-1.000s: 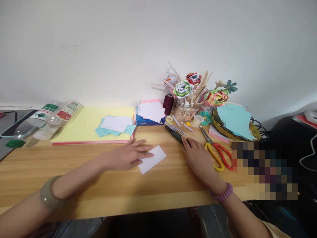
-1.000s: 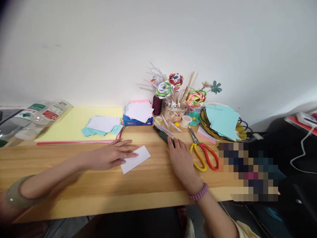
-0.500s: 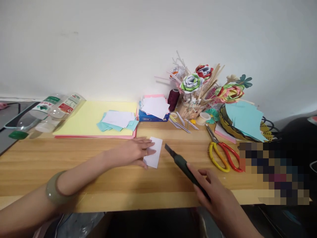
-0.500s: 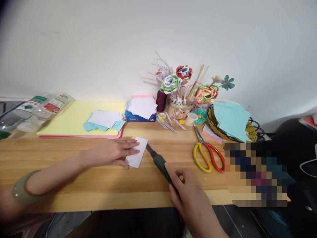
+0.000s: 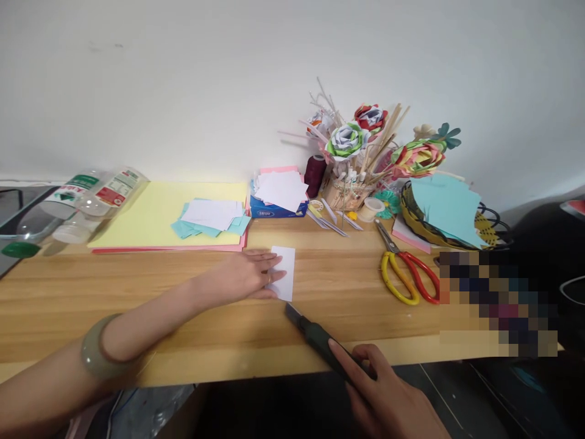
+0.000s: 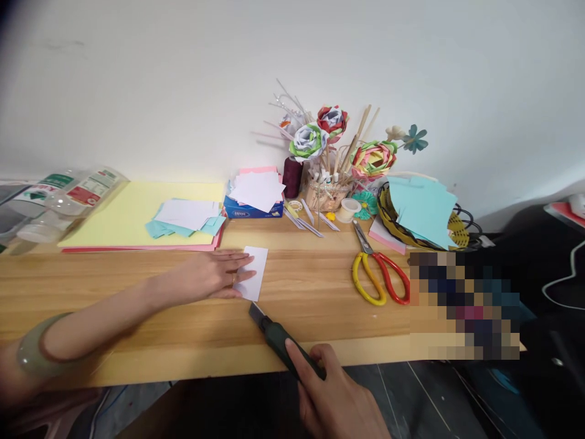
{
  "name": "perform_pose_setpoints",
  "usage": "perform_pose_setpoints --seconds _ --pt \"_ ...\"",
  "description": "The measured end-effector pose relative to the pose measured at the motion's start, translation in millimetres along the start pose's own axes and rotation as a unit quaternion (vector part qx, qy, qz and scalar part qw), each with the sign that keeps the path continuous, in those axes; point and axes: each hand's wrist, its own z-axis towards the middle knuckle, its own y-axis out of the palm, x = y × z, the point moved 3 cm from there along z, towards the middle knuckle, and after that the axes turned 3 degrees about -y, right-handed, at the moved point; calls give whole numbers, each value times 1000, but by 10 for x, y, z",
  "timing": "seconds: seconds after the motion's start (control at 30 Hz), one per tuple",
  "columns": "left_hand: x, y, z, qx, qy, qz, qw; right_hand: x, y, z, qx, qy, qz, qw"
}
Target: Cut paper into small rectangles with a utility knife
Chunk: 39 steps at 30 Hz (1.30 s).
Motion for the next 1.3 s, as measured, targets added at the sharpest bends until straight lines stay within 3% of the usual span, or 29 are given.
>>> perform_pose_setpoints --seconds 0.67,0.93,1.1,1.2,1.3 --pt "-32 57 -21 -9 -12 -8 1000 -12 -101 -19 -65 11 56 996" --pt "-27 27 -17 -6 -11 -13 1000 -8 -82 -16 -16 4 1 1000" --pt "-18 19 -25 -3 -9 -16 1000 -9 -65 -12 -16 -2 -6 1000" --pt "-15 26 -15 15 -7 -6 1000 -23 -61 -18 -23 11 -13 1000" --pt "-15 28 35 70 -11 18 997 -44 -63 -21 -38 22 -7 999"
